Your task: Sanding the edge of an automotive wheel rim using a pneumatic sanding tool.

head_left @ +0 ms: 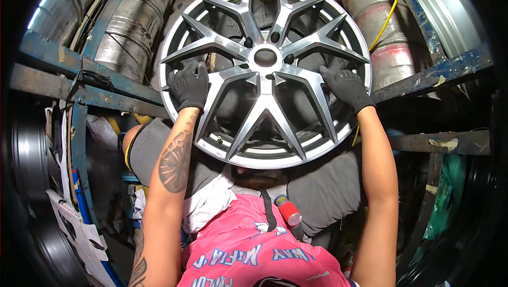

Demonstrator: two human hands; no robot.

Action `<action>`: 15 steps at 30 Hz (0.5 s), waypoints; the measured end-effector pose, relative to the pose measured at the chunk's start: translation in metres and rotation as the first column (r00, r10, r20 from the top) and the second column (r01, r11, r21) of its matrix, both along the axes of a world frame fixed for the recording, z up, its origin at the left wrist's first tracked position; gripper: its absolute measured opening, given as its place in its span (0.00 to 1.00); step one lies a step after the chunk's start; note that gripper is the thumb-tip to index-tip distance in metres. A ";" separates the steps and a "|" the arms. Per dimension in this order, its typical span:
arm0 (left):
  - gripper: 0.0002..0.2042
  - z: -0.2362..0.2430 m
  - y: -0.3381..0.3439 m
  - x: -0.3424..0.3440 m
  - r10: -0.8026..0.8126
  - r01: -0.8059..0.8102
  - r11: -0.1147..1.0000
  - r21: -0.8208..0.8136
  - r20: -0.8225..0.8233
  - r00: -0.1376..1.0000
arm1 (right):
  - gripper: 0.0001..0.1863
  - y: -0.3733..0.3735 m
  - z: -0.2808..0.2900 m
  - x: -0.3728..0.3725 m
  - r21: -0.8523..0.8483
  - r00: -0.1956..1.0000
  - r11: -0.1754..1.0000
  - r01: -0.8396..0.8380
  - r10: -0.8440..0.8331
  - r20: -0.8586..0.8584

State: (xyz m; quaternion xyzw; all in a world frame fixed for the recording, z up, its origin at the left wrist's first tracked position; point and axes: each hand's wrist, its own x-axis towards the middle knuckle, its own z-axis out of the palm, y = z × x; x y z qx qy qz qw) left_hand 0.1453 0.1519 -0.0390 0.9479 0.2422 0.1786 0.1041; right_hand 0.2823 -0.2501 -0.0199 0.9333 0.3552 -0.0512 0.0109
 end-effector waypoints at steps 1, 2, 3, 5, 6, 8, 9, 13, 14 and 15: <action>0.17 -0.003 -0.003 0.002 0.044 -0.046 0.995 0.083 0.020 0.999 | 0.21 0.001 0.001 -0.001 0.050 0.992 0.996 0.079 -0.074 -0.098; 0.16 -0.004 -0.003 0.004 0.059 -0.066 0.994 0.082 0.086 0.995 | 0.21 0.000 0.001 -0.002 0.051 0.991 0.995 0.083 -0.077 -0.105; 0.16 -0.004 -0.002 0.008 0.054 -0.061 0.994 0.085 0.077 0.996 | 0.22 -0.001 0.000 -0.004 0.131 0.990 0.987 0.095 -0.080 -0.113; 0.17 -0.005 0.001 0.014 0.118 -0.121 0.993 0.017 0.127 0.985 | 0.24 0.001 0.006 -0.011 0.212 0.987 0.971 0.112 -0.084 -0.135; 0.16 -0.006 0.003 0.016 0.110 -0.129 0.988 0.082 0.204 0.973 | 0.24 0.005 0.016 -0.013 0.229 0.980 0.964 0.138 -0.099 -0.170; 0.15 -0.009 0.005 0.019 0.088 -0.104 0.993 0.060 0.226 0.970 | 0.25 0.010 0.018 -0.015 0.314 0.982 0.939 0.143 -0.095 -0.162; 0.14 -0.010 0.005 0.022 0.064 -0.075 0.997 0.029 0.263 0.963 | 0.26 0.008 0.021 -0.017 0.276 0.972 0.942 0.189 -0.140 -0.189; 0.13 -0.015 0.028 0.047 -0.001 -0.012 0.998 0.055 0.228 0.974 | 0.26 0.009 0.017 -0.025 0.268 0.970 0.941 0.208 -0.163 -0.181; 0.13 -0.016 0.040 0.057 -0.065 0.064 0.998 0.013 0.239 0.969 | 0.26 0.013 0.008 -0.028 0.267 0.980 0.946 0.186 -0.159 -0.119; 0.14 -0.013 0.050 0.067 -0.114 0.123 0.992 -0.020 0.250 0.962 | 0.26 0.021 0.012 -0.037 0.281 0.986 0.945 0.166 -0.150 -0.079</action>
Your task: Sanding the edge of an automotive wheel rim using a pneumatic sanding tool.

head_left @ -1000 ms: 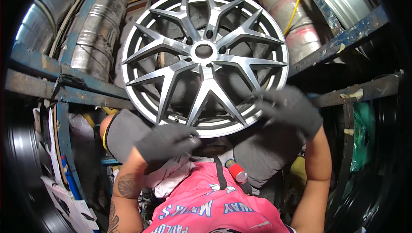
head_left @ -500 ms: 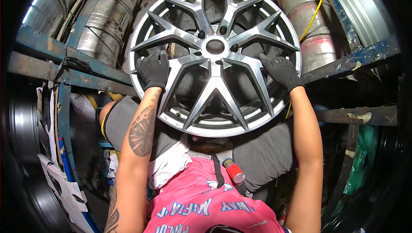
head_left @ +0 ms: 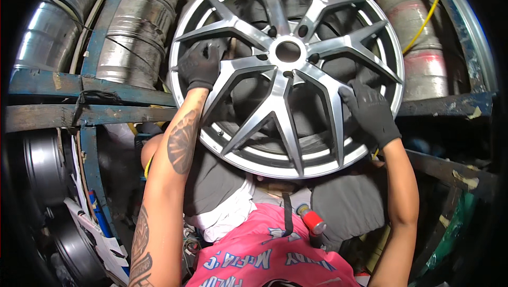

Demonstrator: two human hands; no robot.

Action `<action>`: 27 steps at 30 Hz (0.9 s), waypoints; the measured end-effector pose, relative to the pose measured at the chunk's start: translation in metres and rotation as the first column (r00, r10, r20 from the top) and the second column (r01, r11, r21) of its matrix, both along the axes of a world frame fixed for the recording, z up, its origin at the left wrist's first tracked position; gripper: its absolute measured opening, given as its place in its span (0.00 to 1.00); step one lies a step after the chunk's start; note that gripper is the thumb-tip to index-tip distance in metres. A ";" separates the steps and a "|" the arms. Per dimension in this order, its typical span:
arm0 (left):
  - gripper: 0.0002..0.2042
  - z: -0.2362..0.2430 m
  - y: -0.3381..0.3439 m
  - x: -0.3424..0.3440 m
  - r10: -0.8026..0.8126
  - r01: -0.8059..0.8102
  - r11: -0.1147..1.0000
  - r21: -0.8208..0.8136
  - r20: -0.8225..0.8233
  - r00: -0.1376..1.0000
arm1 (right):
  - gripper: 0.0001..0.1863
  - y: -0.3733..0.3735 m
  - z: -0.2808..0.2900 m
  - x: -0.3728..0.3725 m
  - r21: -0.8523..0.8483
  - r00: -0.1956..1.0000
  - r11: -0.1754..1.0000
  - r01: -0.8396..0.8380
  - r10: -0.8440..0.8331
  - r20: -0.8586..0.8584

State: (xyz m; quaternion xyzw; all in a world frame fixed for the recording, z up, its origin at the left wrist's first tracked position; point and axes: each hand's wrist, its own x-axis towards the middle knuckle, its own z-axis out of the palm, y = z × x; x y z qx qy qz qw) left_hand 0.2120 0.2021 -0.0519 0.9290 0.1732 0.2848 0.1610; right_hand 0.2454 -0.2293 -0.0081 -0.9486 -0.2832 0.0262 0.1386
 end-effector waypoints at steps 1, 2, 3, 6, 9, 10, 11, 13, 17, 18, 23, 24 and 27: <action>0.15 -0.001 0.013 0.013 -0.053 0.053 0.998 0.032 0.001 0.999 | 0.25 0.002 -0.009 -0.009 -0.036 0.981 0.993 -0.115 0.119 0.156; 0.15 -0.006 0.021 0.025 -0.107 0.107 0.993 0.051 -0.004 0.994 | 0.24 -0.003 -0.014 -0.019 -0.100 0.924 0.971 -0.219 0.239 0.298; 0.16 -0.004 0.036 0.039 -0.148 0.151 0.987 0.059 -0.056 0.987 | 0.25 0.010 -0.008 -0.028 -0.062 0.975 0.985 -0.163 0.170 0.140; 0.17 0.007 0.051 0.077 -0.296 0.314 0.949 0.032 -0.254 0.921 | 0.29 0.040 -0.002 -0.067 -0.061 0.997 0.996 -0.070 0.071 0.014; 0.18 0.012 0.067 0.096 -0.323 0.357 0.933 0.039 -0.346 0.881 | 0.32 0.058 0.007 -0.098 -0.039 0.958 0.957 -0.288 0.287 -0.018; 0.18 0.015 0.066 0.098 -0.352 0.394 0.918 0.038 -0.373 0.858 | 0.32 0.060 0.005 -0.107 -0.093 0.958 0.954 -0.284 0.278 -0.074; 0.18 0.016 0.067 0.099 -0.376 0.427 0.903 0.042 -0.401 0.835 | 0.36 0.066 0.010 -0.108 -0.008 0.942 0.947 -0.321 0.318 -0.107; 0.16 0.015 0.068 0.102 -0.420 0.474 0.872 0.121 -0.314 0.852 | 0.38 0.069 0.015 -0.106 0.115 0.891 0.957 -0.266 0.289 -0.349; 0.17 0.021 0.062 0.105 -0.346 0.433 0.874 0.222 -0.340 0.874 | 0.35 0.069 0.007 -0.091 0.000 0.849 0.935 -0.354 0.322 -0.419; 0.17 0.033 0.053 0.105 -0.255 0.392 0.891 0.231 -0.460 0.851 | 0.35 0.071 0.012 -0.083 0.001 0.848 0.932 -0.362 0.329 -0.415; 0.15 0.017 0.022 0.083 -0.072 0.259 0.823 0.506 -0.359 0.930 | 0.33 0.077 0.022 -0.046 0.007 0.854 0.894 -0.448 0.430 -0.291; 0.16 0.004 0.012 0.077 -0.106 0.178 0.865 0.469 -0.176 0.979 | 0.32 0.072 0.018 -0.040 -0.002 0.858 0.874 -0.486 0.476 -0.192; 0.16 0.016 0.018 0.046 -0.341 0.421 0.878 0.230 -0.318 0.885 | 0.24 0.083 0.050 -0.020 0.223 0.859 0.923 -0.315 0.377 -0.347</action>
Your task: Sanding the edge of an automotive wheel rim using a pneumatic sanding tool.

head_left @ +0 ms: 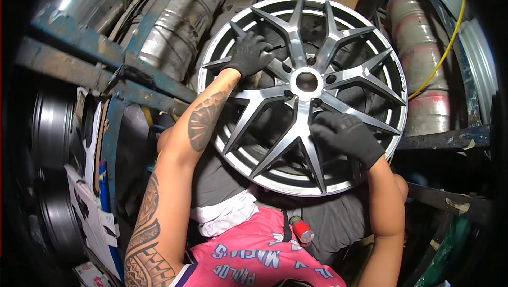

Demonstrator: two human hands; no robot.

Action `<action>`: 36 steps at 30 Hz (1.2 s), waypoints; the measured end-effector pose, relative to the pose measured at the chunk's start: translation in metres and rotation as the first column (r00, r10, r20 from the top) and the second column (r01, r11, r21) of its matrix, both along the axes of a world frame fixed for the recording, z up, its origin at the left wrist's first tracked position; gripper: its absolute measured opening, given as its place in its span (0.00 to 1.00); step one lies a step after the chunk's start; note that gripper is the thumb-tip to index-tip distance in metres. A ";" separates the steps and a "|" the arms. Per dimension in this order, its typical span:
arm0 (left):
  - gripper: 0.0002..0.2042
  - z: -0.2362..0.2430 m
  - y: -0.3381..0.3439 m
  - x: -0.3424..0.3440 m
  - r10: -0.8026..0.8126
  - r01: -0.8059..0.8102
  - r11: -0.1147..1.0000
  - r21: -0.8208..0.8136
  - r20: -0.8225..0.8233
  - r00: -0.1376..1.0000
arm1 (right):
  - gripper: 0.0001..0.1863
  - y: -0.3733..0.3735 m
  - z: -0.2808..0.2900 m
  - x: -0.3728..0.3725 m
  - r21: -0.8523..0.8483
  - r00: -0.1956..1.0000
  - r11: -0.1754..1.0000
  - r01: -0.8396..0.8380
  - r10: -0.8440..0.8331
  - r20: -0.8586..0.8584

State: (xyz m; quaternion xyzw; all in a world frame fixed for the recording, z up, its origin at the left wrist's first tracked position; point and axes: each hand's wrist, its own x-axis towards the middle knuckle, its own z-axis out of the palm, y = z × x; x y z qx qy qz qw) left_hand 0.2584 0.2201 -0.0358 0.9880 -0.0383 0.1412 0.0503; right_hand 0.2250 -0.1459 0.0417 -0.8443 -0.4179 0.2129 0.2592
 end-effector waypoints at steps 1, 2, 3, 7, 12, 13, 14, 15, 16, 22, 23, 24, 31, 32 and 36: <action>0.17 0.008 0.008 -0.008 -0.155 0.155 0.969 -0.194 0.011 0.988 | 0.22 0.000 0.008 0.002 0.061 0.999 0.997 0.051 -0.052 0.014; 0.17 0.022 0.001 -0.011 -0.149 0.085 0.897 -0.433 -0.115 0.982 | 0.21 -0.012 0.004 0.005 0.125 0.984 0.988 0.089 -0.107 0.144; 0.17 0.040 0.003 -0.020 -0.148 -0.035 0.782 -0.622 -0.241 0.959 | 0.20 -0.022 -0.007 0.011 0.210 0.954 0.973 0.096 -0.150 0.261; 0.18 0.097 0.076 -0.071 0.209 -0.280 0.789 -0.547 -0.190 0.959 | 0.20 -0.038 -0.019 0.026 0.222 0.797 0.970 0.100 -0.212 0.565; 0.17 0.094 0.112 -0.099 0.436 -0.444 0.896 0.024 -0.244 0.866 | 0.20 -0.085 -0.078 0.051 -0.109 0.844 0.983 0.148 -0.068 0.532; 0.20 0.053 0.167 -0.132 0.086 -0.080 0.960 0.269 -0.011 0.996 | 0.19 -0.067 -0.080 0.055 -0.092 0.768 0.996 0.003 0.057 0.637; 0.21 0.031 0.174 -0.137 0.052 -0.051 0.995 0.091 -0.014 0.999 | 0.17 -0.048 -0.072 0.049 -0.130 0.839 0.985 0.113 -0.025 0.544; 0.23 0.020 0.162 -0.138 -0.013 0.012 0.994 -0.107 -0.005 1.000 | 0.15 -0.041 -0.058 0.039 -0.202 0.884 0.948 0.246 -0.134 0.449; 0.23 0.011 0.154 -0.149 0.017 -0.027 0.979 -0.203 -0.047 0.999 | 0.15 -0.037 -0.056 0.039 -0.219 0.885 0.948 0.231 -0.111 0.452; 0.25 -0.022 0.098 -0.251 -0.131 -0.041 0.531 -0.846 -0.129 0.983 | 0.20 -0.105 -0.094 0.056 -0.045 0.714 0.987 0.157 -0.082 0.695; 0.25 -0.021 0.093 -0.294 -0.018 -0.090 0.757 -0.647 -0.158 0.987 | 0.21 -0.096 -0.095 0.066 0.025 0.759 0.985 0.169 -0.147 0.635; 0.25 -0.032 0.076 -0.283 -0.066 -0.071 0.735 -0.675 -0.175 0.982 | 0.19 -0.075 -0.086 0.059 0.057 0.791 0.978 0.198 -0.194 0.580; 0.26 -0.045 0.100 -0.512 0.298 -0.401 0.815 -0.418 -0.290 0.909 | 0.13 0.019 0.050 -0.113 -0.086 0.859 0.894 -0.441 0.447 0.249; 0.26 -0.059 0.104 -0.525 0.331 -0.427 0.815 -0.392 -0.291 0.898 | 0.11 0.021 0.073 -0.132 -0.149 0.845 0.835 -0.529 0.535 -0.003; 0.26 -0.023 0.078 -0.466 0.499 -0.511 0.511 -0.692 -0.245 0.831 | 0.11 0.001 0.052 -0.154 0.057 0.632 0.700 -0.712 0.674 -0.383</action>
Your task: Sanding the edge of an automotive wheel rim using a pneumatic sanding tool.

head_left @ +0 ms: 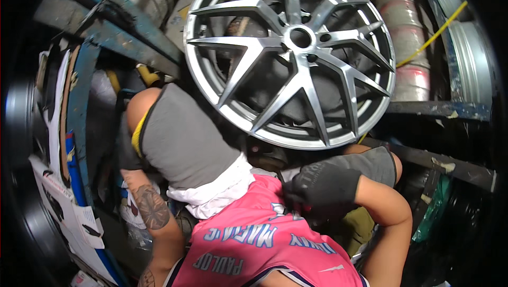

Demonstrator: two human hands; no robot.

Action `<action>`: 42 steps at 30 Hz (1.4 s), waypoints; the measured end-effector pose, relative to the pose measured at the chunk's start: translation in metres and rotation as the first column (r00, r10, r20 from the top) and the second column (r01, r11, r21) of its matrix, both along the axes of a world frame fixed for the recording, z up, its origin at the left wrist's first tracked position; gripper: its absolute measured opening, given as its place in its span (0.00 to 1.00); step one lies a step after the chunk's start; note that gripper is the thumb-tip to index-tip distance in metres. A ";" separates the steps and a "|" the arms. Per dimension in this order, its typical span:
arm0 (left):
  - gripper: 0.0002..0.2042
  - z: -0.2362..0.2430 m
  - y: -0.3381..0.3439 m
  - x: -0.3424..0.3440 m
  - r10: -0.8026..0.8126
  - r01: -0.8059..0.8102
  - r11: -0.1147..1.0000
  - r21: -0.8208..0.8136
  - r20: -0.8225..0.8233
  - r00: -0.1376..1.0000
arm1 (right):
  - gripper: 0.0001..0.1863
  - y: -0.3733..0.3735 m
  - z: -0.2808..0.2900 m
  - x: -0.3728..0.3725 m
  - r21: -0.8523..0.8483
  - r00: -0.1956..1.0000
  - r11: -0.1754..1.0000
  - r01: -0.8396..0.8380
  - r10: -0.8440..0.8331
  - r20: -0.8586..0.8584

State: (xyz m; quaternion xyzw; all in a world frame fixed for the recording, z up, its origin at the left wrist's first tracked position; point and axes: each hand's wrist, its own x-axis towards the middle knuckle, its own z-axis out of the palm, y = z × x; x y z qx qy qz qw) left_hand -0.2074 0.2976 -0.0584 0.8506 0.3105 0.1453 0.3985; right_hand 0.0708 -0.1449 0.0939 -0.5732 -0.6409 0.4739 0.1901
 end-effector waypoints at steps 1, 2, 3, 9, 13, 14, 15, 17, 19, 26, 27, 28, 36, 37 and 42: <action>0.26 0.051 -0.023 0.052 0.173 -0.036 0.889 -0.456 0.262 0.949 | 0.11 -0.025 -0.034 -0.009 -0.018 0.999 0.999 0.037 -0.037 0.004; 0.26 0.072 -0.023 0.074 -0.140 0.169 0.980 -0.110 0.233 0.962 | 0.12 -0.050 -0.065 -0.024 -0.077 0.912 0.986 0.145 -0.103 0.398; 0.23 0.095 -0.031 0.080 -0.220 0.211 0.975 0.070 0.190 0.957 | 0.12 -0.063 -0.083 -0.035 -0.088 0.693 0.969 0.233 -0.102 0.713; 0.15 0.151 -0.071 0.123 -0.166 0.170 0.978 0.122 -0.041 0.985 | 0.13 -0.095 -0.028 -0.046 0.237 0.805 0.878 0.415 -0.476 0.354; 0.09 0.171 -0.089 0.152 -0.388 0.452 0.847 0.280 -0.255 0.886 | 0.14 -0.143 0.027 -0.057 0.463 0.224 0.389 0.796 -0.901 0.371; 0.08 0.170 -0.093 0.160 -0.456 0.523 0.804 0.284 -0.271 0.848 | 0.14 -0.167 0.016 -0.074 0.452 -0.054 -0.015 0.892 -0.996 0.074; 0.08 0.170 -0.098 0.168 -0.517 0.588 0.756 0.287 -0.288 0.806 | 0.14 -0.193 -0.001 -0.090 0.325 -0.355 -0.406 0.854 -0.912 -0.206; 0.07 0.158 -0.120 0.183 -0.632 0.687 0.686 0.240 -0.272 0.726 | 0.15 -0.230 -0.028 -0.094 0.743 -0.564 -0.149 0.653 -0.749 0.346; 0.07 0.156 -0.135 0.192 -0.724 0.767 0.610 0.199 -0.254 0.642 | 0.16 -0.268 -0.104 -0.113 0.504 -0.621 -0.518 0.691 -0.782 0.048; 0.12 0.137 -0.215 0.196 -0.873 0.911 0.330 -0.248 -0.446 0.195 | 0.16 -0.276 -0.192 -0.135 0.490 -0.557 -0.343 0.802 -0.725 0.405; 0.14 0.120 -0.241 0.191 -0.928 0.915 0.235 -0.328 -0.355 0.111 | 0.16 -0.269 -0.187 -0.134 0.493 -0.570 -0.353 0.796 -0.712 0.410; 0.15 0.103 -0.265 0.185 -0.931 0.913 0.196 -0.357 -0.361 0.059 | 0.17 -0.263 -0.181 -0.132 0.497 -0.581 -0.361 0.789 -0.701 0.414; 0.21 -0.071 -0.363 0.206 -0.713 0.713 0.691 0.118 -0.049 0.699 | 0.18 -0.244 -0.122 -0.070 0.505 -0.657 -0.536 0.676 -0.749 0.086; 0.21 -0.067 -0.361 0.210 -0.720 0.727 0.671 0.144 -0.109 0.686 | 0.18 -0.229 -0.090 -0.061 0.420 -0.707 -0.706 0.571 -0.682 -0.185; 0.21 -0.042 -0.331 0.228 -0.731 0.837 0.504 0.214 -0.409 0.546 | 0.17 -0.172 -0.079 -0.034 0.509 -0.434 -0.661 0.552 -0.748 -0.502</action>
